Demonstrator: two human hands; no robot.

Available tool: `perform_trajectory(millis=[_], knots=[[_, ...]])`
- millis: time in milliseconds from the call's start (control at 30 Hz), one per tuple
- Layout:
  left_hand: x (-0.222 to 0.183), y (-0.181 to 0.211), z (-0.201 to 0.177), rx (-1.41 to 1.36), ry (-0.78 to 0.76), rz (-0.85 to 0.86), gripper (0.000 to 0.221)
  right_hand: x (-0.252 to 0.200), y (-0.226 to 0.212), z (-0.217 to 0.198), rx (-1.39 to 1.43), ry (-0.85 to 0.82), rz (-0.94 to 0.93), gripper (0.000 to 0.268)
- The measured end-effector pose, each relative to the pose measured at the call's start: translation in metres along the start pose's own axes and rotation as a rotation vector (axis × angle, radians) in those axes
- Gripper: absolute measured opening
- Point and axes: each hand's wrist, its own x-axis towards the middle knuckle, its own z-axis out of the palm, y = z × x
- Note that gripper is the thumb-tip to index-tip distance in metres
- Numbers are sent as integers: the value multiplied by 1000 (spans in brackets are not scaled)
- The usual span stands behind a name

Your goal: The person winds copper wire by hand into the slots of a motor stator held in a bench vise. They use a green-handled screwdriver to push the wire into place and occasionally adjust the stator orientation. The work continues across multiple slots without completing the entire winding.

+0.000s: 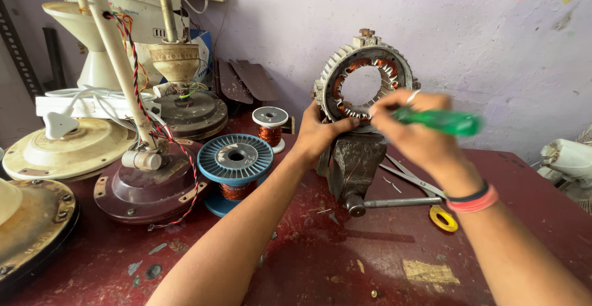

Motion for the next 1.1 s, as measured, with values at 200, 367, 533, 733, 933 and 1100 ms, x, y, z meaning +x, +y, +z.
perform_trajectory(millis=[200,367,533,733,933,1100], knots=[[-1,7,2,-195,32,-97,50,9,14,-44,457,-2,100,12],[-1,9,6,-89,32,-49,50,6,20,-46,410,-86,176,18],[-2,7,4,-43,28,-19,48,7,34,-20,389,-145,150,15],[-1,8,0,25,13,-14,50,5,37,-4,346,-100,104,15],[1,7,-4,90,-6,-18,54,4,25,-3,252,-108,89,15],[2,5,-5,112,-10,-31,57,4,17,-2,183,-134,121,14]])
